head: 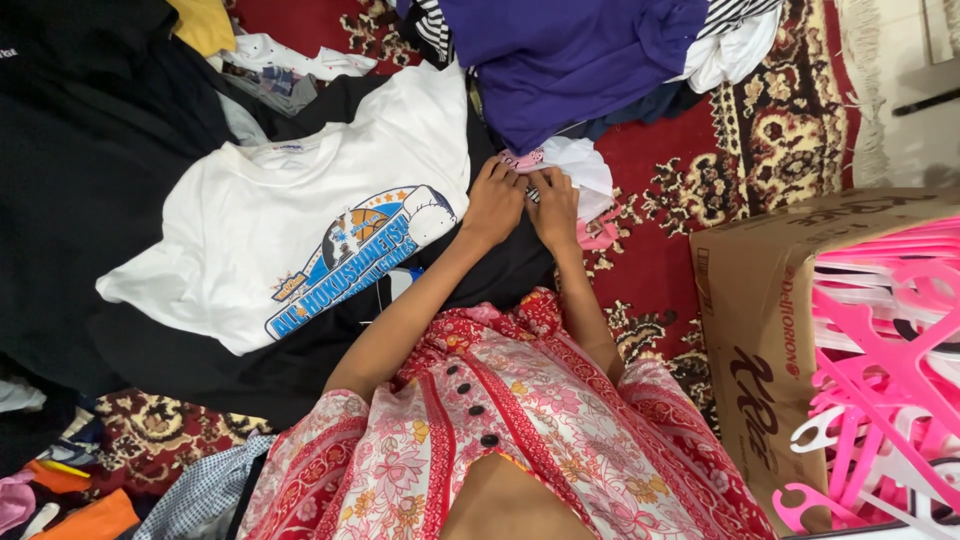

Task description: The person sits on a patterned rug surrounded by piles of clothes and uses a blue hot glue gun to attach small rectangular tags to the necklines of various shirts. They handle a white graphic t-shirt, a purple polo shirt, and a striped long-sleeve shirt, applying glue and pressing the tags into place.

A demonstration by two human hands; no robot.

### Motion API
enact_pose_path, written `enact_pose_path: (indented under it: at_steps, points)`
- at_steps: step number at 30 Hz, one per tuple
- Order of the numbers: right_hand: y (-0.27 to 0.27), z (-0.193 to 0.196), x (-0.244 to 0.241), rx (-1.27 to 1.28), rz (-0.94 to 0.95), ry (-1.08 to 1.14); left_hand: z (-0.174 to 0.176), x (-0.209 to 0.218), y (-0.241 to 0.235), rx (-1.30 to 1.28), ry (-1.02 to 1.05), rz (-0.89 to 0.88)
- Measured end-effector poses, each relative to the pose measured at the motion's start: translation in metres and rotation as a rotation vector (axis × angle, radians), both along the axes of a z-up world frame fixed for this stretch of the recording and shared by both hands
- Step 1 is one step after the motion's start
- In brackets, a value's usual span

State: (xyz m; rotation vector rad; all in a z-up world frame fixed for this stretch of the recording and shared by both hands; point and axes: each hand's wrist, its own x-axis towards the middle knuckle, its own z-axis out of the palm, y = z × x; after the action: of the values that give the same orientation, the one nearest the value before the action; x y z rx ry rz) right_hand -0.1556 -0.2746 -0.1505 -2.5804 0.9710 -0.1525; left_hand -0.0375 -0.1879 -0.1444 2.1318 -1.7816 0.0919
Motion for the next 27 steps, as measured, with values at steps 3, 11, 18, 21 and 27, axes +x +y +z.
enact_pose_path:
  at_steps: [3,11,18,21,27]
  points:
    - [-0.001,0.000,-0.004,-0.019,0.002,-0.083,0.006,0.000,0.002,0.016,-0.009,0.003]
    - [0.004,0.057,-0.005,0.034,-0.123,-0.525,0.015,0.001,0.004,0.020,0.052,0.031]
    - [0.020,0.098,0.013,-0.023,-0.118,-0.814,0.023,0.002,0.019,-0.001,0.718,0.091]
    - [0.036,0.112,0.024,-0.059,-0.022,-0.850,0.063,0.010,0.028,-0.133,1.145,0.236]
    - [0.077,0.126,0.053,-0.079,0.189,-0.897,0.067,0.036,0.071,-0.429,1.416,0.414]
